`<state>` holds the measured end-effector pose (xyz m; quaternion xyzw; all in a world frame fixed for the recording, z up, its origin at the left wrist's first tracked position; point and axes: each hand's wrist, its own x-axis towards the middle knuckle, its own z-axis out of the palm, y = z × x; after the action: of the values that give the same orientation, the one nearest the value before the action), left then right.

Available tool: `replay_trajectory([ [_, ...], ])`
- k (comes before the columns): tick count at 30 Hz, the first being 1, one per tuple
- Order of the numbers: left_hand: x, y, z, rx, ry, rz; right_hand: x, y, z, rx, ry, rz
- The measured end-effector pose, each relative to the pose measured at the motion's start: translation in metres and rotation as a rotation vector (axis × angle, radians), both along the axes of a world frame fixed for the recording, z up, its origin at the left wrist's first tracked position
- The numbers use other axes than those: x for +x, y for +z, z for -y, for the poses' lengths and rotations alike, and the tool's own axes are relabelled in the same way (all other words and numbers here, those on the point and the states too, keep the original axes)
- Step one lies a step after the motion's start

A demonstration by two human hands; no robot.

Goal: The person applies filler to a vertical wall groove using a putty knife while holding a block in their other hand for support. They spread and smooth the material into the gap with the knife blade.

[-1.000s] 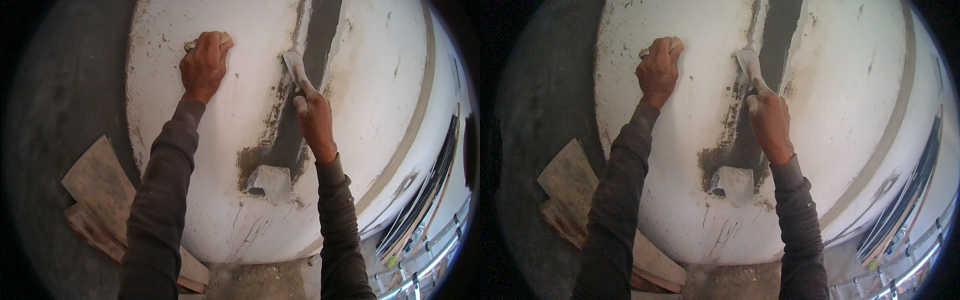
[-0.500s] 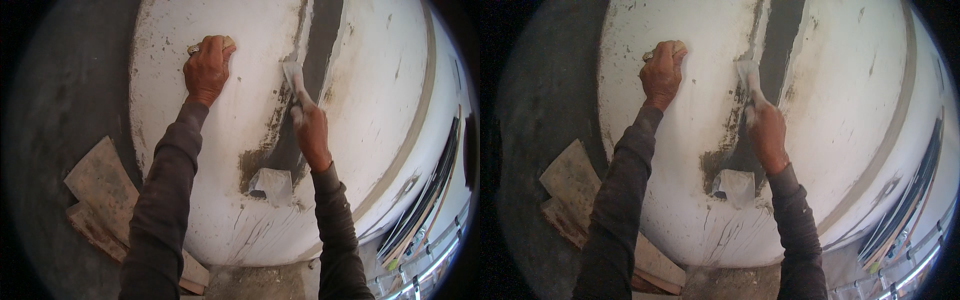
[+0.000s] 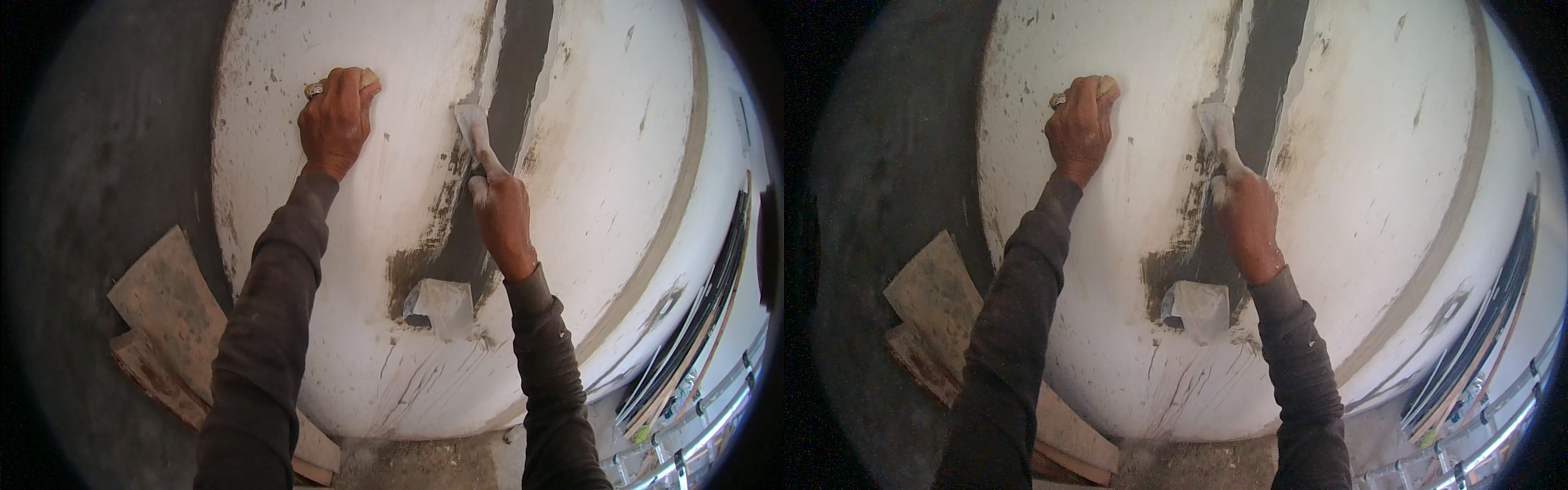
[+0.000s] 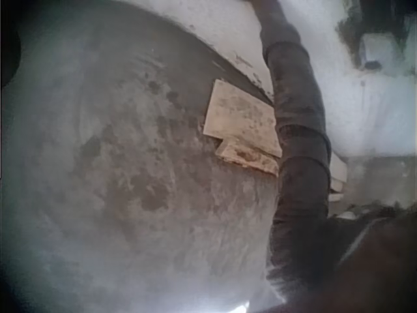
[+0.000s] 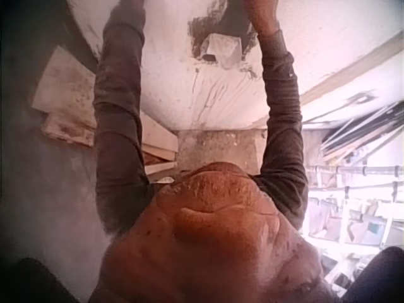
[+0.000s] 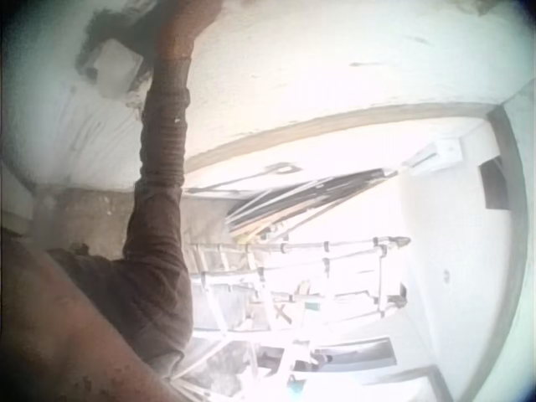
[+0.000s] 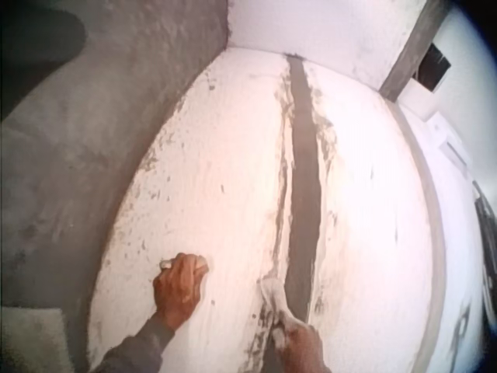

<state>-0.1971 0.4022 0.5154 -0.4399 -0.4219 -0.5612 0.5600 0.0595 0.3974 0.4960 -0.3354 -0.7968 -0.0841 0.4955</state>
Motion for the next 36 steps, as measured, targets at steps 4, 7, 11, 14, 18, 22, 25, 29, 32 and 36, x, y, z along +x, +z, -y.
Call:
replay_trajectory([
  [4, 0.003, 0.002, 0.001, -0.003, 0.005, 0.011, -0.003, 0.028, -0.019, 0.137, 0.005, -0.056],
  [7, 0.002, 0.002, 0.003, 0.001, -0.019, -0.001, -0.01, 0.041, -0.015, 0.135, 0.092, -0.103],
  [11, -0.003, 0.003, 0.001, 0.079, 0.001, -0.043, -0.007, -0.018, -0.004, 0.09, 0.094, -0.06],
  [14, -0.001, 0.004, -0.004, 0.092, -0.005, -0.06, 0.003, -0.059, 0.006, -0.017, -0.008, -0.043],
  [18, 0.0, 0.003, -0.002, 0.079, 0.016, -0.061, 0.005, -0.078, 0.006, -0.016, 0.002, -0.06],
  [22, -0.004, 0.003, -0.003, 0.079, 0.022, -0.061, 0.003, -0.089, 0.004, 0.037, -0.002, -0.06],
  [25, -0.004, 0.002, -0.005, 0.087, 0.054, -0.061, 0.005, -0.083, 0.008, -0.07, -0.023, -0.025],
  [29, -0.003, 0.002, -0.007, 0.065, 0.014, -0.049, 0.003, -0.072, 0.005, -0.035, 0.006, -0.037],
  [32, -0.007, -0.002, -0.007, 0.057, 0.011, -0.058, 0.0, -0.078, 0.006, -0.111, -0.004, -0.027],
  [36, -0.002, 0.001, -0.007, 0.069, 0.001, -0.053, 0.002, -0.082, -0.001, 0.022, -0.021, -0.045],
])
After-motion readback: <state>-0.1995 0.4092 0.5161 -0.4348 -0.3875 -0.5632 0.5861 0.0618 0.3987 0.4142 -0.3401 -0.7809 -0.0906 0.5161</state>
